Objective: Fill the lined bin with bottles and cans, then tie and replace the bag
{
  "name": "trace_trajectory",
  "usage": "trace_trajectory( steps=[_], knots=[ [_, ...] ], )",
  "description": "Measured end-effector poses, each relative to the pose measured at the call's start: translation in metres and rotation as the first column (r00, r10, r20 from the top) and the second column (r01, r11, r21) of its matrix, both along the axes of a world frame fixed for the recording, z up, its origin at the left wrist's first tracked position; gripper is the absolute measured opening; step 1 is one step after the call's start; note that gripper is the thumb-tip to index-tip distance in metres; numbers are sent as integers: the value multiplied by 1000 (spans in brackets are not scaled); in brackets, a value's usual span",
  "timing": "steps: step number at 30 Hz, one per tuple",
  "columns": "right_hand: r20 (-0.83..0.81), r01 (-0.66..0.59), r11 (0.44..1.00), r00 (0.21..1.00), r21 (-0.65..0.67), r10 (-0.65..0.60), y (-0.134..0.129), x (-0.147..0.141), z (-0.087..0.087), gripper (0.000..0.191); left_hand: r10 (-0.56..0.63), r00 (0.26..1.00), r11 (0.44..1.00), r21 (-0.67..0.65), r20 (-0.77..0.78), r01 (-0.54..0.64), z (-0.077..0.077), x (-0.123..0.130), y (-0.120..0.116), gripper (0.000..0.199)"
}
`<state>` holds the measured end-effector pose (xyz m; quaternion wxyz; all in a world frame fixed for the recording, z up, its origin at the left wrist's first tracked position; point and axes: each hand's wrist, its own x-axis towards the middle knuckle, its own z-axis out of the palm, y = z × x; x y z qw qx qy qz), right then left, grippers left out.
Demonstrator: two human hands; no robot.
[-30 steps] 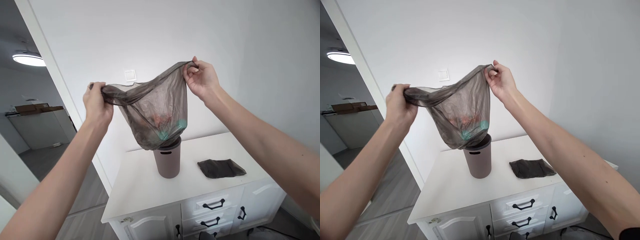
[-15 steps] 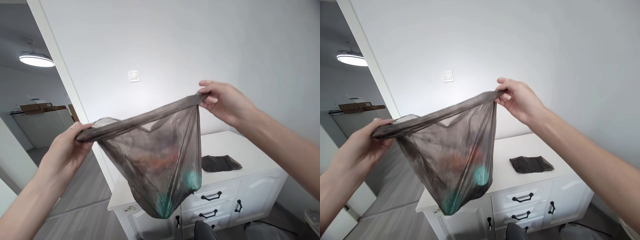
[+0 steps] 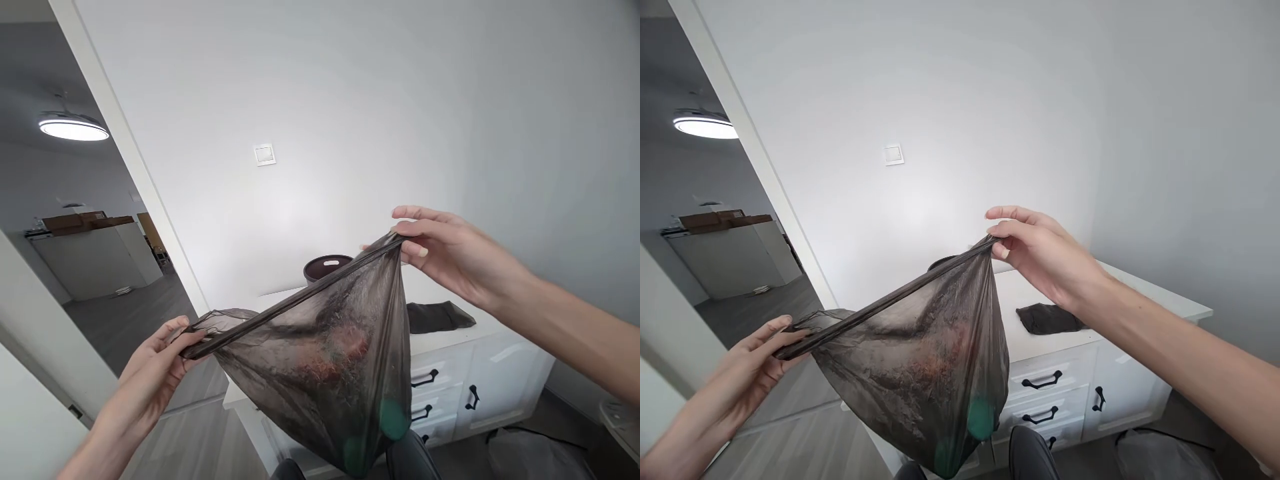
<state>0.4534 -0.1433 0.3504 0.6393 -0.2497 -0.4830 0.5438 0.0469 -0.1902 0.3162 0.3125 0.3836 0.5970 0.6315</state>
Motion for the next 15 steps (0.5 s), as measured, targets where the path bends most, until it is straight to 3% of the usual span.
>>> trace_trajectory(
  steps=[4, 7, 9, 12, 15],
  knots=[
    [-54, -32, 999, 998, -21, 31, -6, -4, -5, 31, 78, 996, 996, 34, -32, -77, -11, 5, -4, 39],
    [-59, -28, 999, 998, -17, 27, -12, -6, -11, 32, 155, 987, 974, 175, -33, -147, -17, 16, -8, 38],
    [-54, -35, 999, 998, -30, 34, -18, -7, -14, 29, 143, 989, 957, 249, 50, -151, -20, 26, -9, 38],
    [-27, -88, 994, 996, -61, 87, -27, -9, -20, 25, 80, 980, 962, 245, 180, -123, -22, 40, -9, 38],
    [48, -239, 965, 968, -107, 245, -34, -15, -30, 39, 66, 991, 971, 222, 119, -91, -22, 54, -10, 38]
  ],
)
